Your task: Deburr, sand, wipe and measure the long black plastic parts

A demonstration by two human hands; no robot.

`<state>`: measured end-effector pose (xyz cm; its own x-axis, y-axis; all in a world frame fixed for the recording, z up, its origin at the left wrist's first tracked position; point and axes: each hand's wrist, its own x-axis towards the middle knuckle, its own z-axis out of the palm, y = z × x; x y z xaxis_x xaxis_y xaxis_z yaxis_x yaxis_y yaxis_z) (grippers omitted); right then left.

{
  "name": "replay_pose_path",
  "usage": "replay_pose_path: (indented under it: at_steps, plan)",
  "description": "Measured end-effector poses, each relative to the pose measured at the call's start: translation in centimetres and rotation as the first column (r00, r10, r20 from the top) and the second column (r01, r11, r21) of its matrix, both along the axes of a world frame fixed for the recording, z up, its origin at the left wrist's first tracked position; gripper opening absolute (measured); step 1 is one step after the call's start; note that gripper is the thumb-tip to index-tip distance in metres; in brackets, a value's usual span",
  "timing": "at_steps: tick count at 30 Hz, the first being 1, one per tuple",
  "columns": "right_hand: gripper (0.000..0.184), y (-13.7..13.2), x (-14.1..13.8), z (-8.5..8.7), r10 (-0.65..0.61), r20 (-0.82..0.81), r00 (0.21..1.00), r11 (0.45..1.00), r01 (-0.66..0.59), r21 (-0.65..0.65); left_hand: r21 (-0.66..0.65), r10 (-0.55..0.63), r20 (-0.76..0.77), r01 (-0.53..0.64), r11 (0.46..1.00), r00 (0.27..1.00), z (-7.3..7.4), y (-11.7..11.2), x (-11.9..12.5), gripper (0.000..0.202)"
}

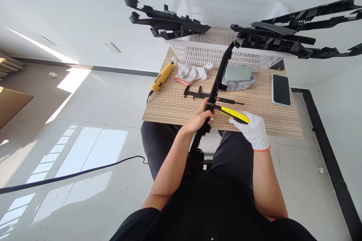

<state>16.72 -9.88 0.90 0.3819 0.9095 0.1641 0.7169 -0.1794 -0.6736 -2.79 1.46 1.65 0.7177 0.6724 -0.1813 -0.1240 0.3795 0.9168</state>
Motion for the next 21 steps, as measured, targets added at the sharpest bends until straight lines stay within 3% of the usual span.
replay_pose_path:
  at_steps: [2,6,9,13,17,19,21]
  plan:
    - [0.043,0.03,0.00,-0.01,-0.081,-0.001,0.997,0.997,0.081,0.012,-0.004,-0.003,0.008,0.003,1.000,1.000,0.09,-0.01,0.00,0.065]
    - [0.041,0.13,0.03,0.06,-0.015,-0.020,1.000,1.000,0.015,0.005,-0.023,0.005,0.016,-0.005,1.000,1.000,0.08,-0.05,0.05,0.064]
    - [0.040,0.15,0.06,0.18,-0.090,-0.024,0.996,0.996,0.091,0.026,-0.020,0.016,0.031,-0.015,1.000,0.999,-0.01,-0.08,0.09,0.061]
    - [0.041,0.07,0.02,0.23,-0.004,-0.054,0.999,1.000,0.003,-0.021,-0.022,0.020,0.016,-0.020,1.000,1.000,0.00,-0.13,0.13,0.060]
    - [0.041,0.04,0.02,0.15,-0.109,-0.034,0.993,0.994,0.109,0.019,-0.026,0.036,0.030,-0.035,0.999,0.999,-0.02,-0.12,0.16,0.059]
    - [0.043,0.06,0.09,0.20,-0.039,-0.061,0.997,0.999,0.038,-0.009,-0.031,0.039,0.026,-0.039,0.999,0.999,-0.10,-0.10,0.18,0.058]
    - [0.044,0.11,0.16,0.34,-0.044,-0.079,0.996,0.998,0.042,-0.038,-0.036,0.038,0.030,-0.037,0.999,0.999,-0.19,-0.09,0.21,0.057]
